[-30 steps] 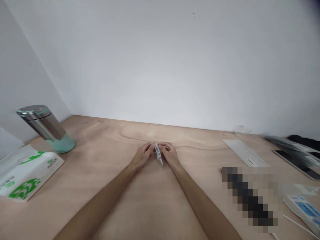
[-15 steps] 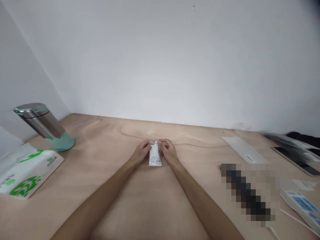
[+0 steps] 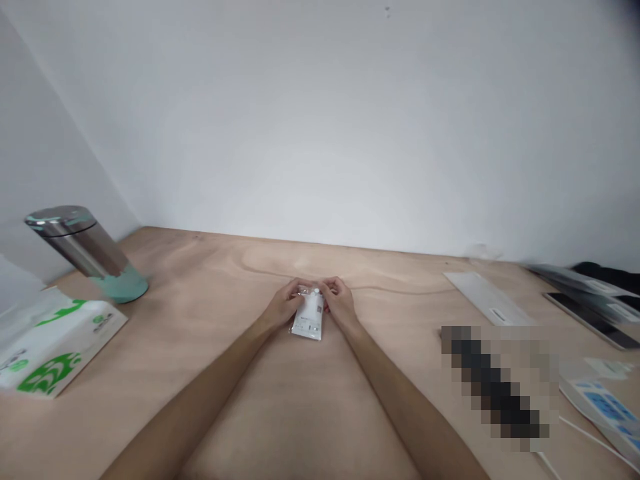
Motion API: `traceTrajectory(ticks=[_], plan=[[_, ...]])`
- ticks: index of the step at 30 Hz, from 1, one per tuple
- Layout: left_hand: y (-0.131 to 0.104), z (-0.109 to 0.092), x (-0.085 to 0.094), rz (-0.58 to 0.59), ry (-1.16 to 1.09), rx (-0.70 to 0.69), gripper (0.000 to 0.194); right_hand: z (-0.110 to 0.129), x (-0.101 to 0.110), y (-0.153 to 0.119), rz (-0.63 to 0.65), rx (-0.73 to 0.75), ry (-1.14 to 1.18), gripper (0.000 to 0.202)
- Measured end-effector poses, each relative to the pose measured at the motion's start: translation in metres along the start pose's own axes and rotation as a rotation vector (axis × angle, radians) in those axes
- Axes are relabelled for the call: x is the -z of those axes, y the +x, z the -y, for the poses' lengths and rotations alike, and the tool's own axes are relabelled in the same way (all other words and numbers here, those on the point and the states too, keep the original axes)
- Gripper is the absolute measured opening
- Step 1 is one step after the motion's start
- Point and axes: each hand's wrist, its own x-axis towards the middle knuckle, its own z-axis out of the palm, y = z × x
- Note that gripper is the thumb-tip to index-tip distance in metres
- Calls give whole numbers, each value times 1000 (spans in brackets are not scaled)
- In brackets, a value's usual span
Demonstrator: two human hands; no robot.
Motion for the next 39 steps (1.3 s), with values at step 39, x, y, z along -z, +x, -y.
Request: traceTrajectory(ticks=[39], plan=[[-4,-9,-8,-110,317,-5,26,1,0,-1,55,168,-447,26]])
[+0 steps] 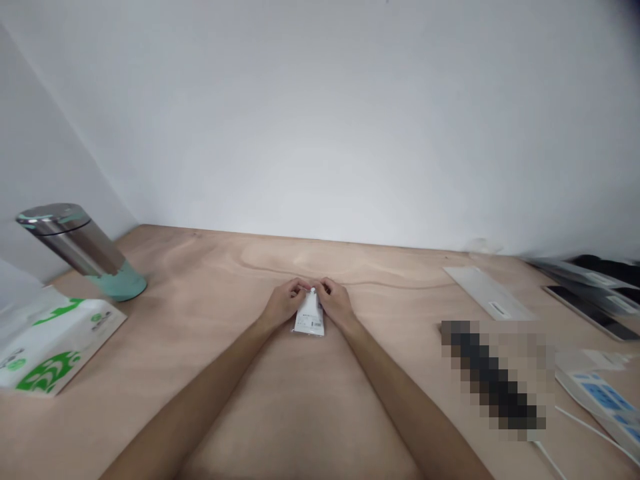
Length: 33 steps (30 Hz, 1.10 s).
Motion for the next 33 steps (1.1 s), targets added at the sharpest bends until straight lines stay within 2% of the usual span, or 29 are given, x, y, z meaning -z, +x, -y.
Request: traceTrajectory(ticks=[33], plan=[[0,2,-2,11,88,-29,23,1,0,0,-3,0,-24,25]])
